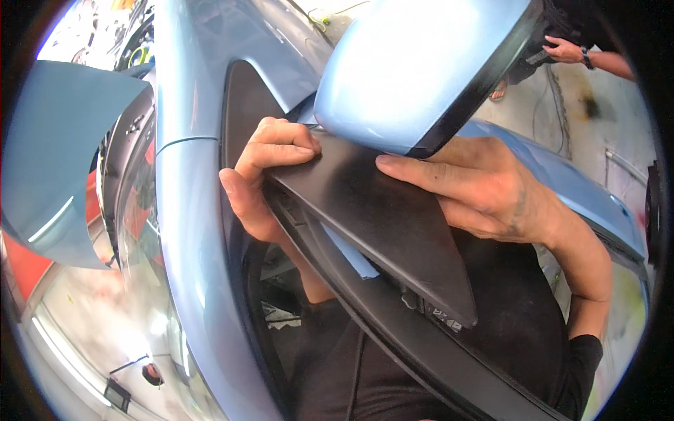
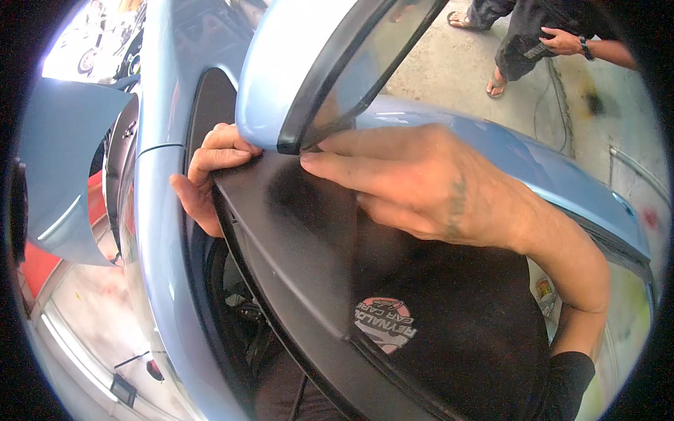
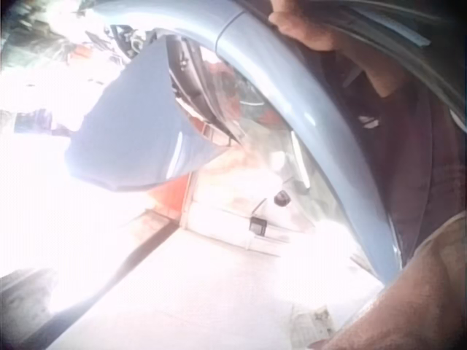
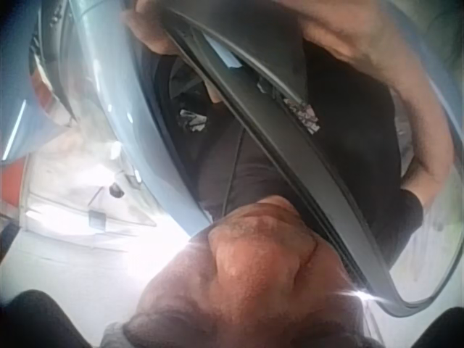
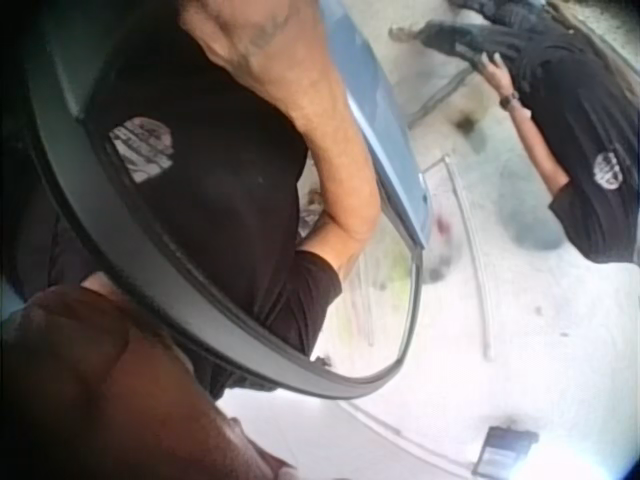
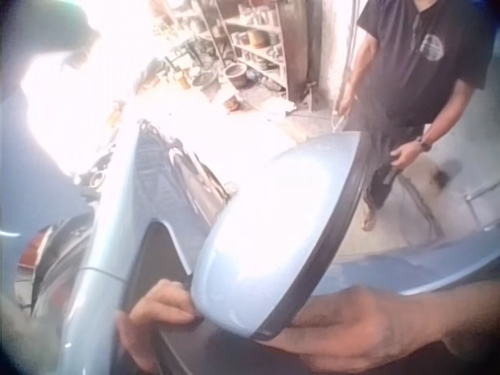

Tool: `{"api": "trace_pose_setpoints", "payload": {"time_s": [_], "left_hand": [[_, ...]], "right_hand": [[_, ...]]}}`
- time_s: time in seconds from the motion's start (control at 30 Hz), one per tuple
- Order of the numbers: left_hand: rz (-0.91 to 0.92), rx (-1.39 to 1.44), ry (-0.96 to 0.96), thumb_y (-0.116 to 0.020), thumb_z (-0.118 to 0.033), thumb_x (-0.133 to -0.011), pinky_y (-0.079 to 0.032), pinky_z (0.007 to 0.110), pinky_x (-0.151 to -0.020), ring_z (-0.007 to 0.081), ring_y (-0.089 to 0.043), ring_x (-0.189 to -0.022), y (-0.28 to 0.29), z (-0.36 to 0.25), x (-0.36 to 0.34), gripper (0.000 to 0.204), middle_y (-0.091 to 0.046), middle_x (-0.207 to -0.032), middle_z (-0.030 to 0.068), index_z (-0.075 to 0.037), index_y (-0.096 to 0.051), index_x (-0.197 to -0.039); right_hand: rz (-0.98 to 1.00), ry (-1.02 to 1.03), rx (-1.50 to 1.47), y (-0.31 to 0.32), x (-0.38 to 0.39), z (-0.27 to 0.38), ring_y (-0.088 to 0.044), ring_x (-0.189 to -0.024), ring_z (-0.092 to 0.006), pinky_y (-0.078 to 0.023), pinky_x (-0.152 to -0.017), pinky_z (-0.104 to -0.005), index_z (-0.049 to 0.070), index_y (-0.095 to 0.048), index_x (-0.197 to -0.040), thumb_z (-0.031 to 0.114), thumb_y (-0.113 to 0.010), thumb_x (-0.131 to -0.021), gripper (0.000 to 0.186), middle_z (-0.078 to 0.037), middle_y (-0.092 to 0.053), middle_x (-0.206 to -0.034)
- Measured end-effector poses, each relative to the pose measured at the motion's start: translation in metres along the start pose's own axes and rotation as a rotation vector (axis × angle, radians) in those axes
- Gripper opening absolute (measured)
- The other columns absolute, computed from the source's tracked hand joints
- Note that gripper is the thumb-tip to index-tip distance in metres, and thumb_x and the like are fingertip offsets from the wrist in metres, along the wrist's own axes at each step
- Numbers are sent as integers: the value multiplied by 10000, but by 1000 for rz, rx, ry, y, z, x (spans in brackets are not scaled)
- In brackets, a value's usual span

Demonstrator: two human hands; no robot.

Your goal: The person removes a side mirror from a blue car door using a tool, handles the mirror assembly while leaning into the car, and then reinstalls the mirror onto the car door frame.

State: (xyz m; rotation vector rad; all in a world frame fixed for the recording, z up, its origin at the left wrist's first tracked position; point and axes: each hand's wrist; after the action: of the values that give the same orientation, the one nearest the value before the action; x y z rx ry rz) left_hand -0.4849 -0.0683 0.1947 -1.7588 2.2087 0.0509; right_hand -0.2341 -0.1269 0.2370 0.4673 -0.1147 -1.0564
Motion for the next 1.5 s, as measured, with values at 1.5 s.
{"api": "trace_pose_setpoints", "payload": {"time_s": [1.5], "left_hand": [[-12,47,42,-230,-479,-1096,-473,343,-770,249,-580,-763,0,-11,4,733,-624,-837,226,70,-639,-834]], "right_hand": [[13,76,80,4,1,5,-730,-1071,-392,-599,-922,-410,-55,-660,-1293,31,-734,-814,492,-266,-703,-1225]]}}
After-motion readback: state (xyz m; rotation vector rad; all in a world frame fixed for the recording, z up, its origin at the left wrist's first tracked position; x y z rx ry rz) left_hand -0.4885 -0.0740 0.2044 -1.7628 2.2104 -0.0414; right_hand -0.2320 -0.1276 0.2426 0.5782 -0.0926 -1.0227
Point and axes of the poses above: each hand's wrist, its own x-axis away from the middle knuckle, its own y-axis out of the back of the hand, z = x × y
